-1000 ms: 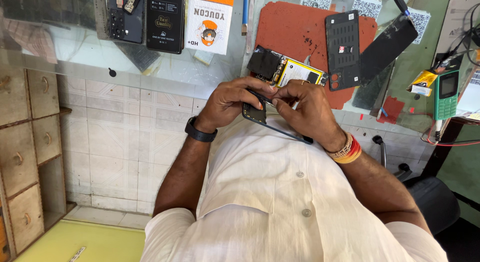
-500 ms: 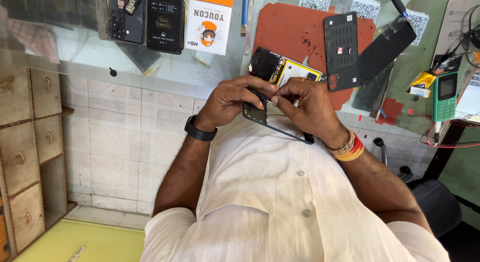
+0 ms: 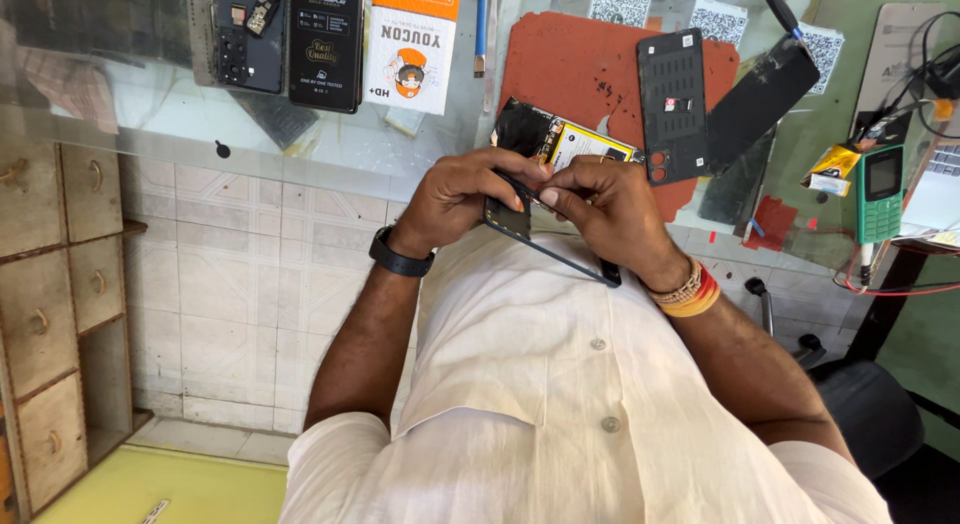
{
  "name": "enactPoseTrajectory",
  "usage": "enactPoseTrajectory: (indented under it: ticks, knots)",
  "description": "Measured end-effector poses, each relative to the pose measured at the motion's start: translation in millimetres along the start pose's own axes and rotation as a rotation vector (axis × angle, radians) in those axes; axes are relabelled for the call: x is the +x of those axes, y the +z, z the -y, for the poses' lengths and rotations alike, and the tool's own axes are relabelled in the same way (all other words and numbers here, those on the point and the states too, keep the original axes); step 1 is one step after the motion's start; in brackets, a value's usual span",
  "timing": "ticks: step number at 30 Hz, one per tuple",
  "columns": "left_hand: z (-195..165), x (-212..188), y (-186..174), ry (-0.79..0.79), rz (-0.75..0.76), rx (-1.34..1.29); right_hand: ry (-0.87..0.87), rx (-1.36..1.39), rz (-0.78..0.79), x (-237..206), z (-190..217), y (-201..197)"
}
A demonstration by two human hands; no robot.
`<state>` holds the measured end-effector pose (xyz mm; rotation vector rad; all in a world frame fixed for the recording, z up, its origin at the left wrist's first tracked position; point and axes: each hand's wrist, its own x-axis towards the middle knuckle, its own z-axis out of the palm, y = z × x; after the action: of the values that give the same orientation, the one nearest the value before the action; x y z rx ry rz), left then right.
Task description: The person assembles a smartphone by placing the battery into the chassis, connecting the ribbon cable, and fitting the back cover. The person then secures the cover and inspects the assembled device.
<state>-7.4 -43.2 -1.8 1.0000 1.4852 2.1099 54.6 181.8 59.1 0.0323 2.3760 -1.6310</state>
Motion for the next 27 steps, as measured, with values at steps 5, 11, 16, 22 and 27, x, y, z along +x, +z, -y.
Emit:
enactPoseTrajectory:
  ticks: [5,11,16,22,27]
  knots:
    - [5.4,-3.9,2.6,0.006,-0.061,-0.025,0.093,0.143,0.058,-1.4,-8.5,-6.1]
    - [6.1,-5.4,2.6,-0.012,-0.071,-0.027,0.173,0.191,0.078,0.3,-8.3,-8.9]
    - [5.4,-5.8,1.4,-0.021,-0.055,0.021,0.143,0.173,0.087,2.5,-7.7,-9.2]
    - [6.6,-4.5,3.0,-0.018,-0.035,-0.011,0.125,0.091,0.061,3.7,-6.4,-6.5]
    - [5.8,-2.9,1.8,-0.035,-0.026,-0.003,0.070,0.016,0.047,4.3,-2.8,-6.0]
